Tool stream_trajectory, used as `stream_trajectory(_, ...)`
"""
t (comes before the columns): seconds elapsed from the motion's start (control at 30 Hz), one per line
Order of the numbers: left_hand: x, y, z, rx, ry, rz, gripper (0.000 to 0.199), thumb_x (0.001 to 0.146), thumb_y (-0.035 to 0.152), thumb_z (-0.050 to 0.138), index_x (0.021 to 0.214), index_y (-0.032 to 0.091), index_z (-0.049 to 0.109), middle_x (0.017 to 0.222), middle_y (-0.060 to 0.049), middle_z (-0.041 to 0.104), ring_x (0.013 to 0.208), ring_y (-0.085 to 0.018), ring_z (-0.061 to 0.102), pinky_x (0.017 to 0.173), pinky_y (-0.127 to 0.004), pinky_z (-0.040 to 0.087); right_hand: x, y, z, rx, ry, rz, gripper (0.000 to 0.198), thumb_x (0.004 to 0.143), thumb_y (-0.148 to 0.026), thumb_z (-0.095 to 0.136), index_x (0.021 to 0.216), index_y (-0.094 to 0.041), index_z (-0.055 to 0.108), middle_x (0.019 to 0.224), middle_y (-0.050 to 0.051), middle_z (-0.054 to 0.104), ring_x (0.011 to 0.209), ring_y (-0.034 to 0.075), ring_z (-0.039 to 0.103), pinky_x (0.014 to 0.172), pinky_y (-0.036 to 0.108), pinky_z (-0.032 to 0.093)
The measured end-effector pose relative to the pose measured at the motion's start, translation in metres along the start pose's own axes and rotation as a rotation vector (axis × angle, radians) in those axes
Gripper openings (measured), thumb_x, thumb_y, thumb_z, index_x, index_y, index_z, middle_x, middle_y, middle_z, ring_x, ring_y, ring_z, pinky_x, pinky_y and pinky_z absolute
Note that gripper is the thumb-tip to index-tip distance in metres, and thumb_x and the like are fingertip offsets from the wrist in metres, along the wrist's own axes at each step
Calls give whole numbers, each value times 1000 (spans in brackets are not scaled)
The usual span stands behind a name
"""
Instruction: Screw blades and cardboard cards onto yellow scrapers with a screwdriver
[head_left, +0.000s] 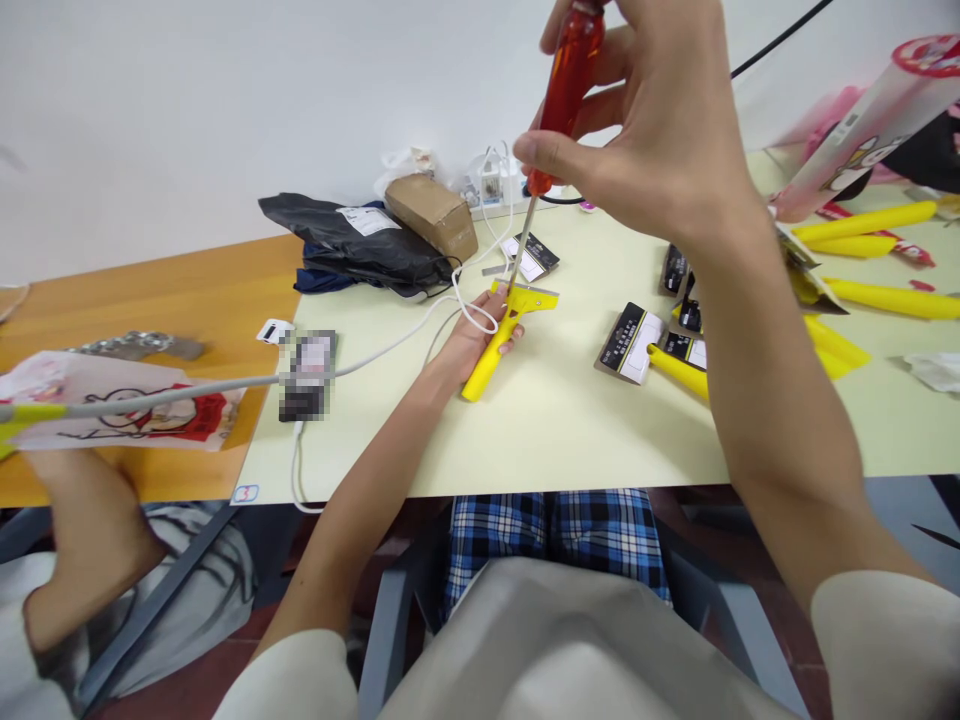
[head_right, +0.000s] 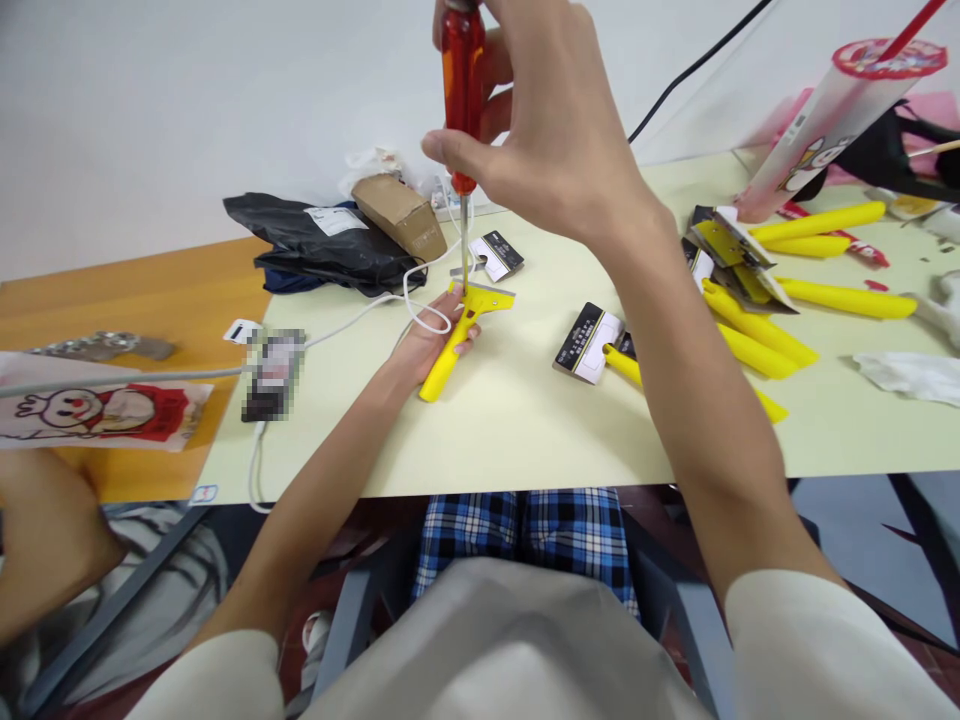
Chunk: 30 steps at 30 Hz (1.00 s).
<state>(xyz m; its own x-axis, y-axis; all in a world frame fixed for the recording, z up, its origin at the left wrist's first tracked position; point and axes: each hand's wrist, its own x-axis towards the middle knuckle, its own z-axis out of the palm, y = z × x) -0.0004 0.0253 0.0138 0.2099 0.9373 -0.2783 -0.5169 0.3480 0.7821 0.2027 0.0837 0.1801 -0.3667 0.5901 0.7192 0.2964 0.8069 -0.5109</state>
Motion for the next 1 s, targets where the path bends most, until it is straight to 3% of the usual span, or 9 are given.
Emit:
stream_trajectory(0.43, -2, 4, 1, 19, -14, 5, 31, 97, 40, 89, 108, 21, 66, 88, 1, 68, 59, -9, 69, 40, -17, 40, -1, -4, -6, 23, -4, 27, 45, 84, -24, 85, 124, -32, 65, 133, 0, 68, 105, 20, 78, 86, 39, 74)
stream_trajectory(0.6, -3, 4, 2, 38, -23, 11, 34, 96, 41, 90, 106, 21, 64, 88, 2, 67, 59, -8, 68, 40, -17, 40, -4, -9, -11, 27, 9, 56, 36, 90, -34, 86, 119, -42, 67, 136, -3, 71, 109, 21, 80, 89, 38, 75)
stream_trajectory(0.73, -3, 4, 2, 68, -24, 26, 39, 94, 43, 92, 106, 21, 62, 90, 3, 67, 58, -8, 68, 40, -17, 40, -4, -9, -14, 32, 48, 68, 39, 86, -33, 88, 117, -46, 69, 136, -7, 73, 110, 22, 81, 91, 39, 75)
stream_trajectory(0.83, -4, 4, 3, 81, -17, 19, 41, 93, 45, 93, 106, 21, 62, 88, 3, 66, 58, -8, 67, 40, -17, 39, -4, -10, -14, 13, 43, 87, 39, 87, -36, 87, 120, -43, 69, 136, -7, 73, 113, 22, 80, 95, 41, 74)
stream_trajectory(1.0, -5, 5, 4, 69, -5, 17, 41, 93, 44, 94, 105, 21, 63, 87, 2, 66, 58, -9, 68, 39, -18, 38, -4, -6, -11, 75, 47, 56, 45, 84, -24, 85, 122, -36, 66, 135, -6, 70, 109, 18, 78, 93, 39, 74)
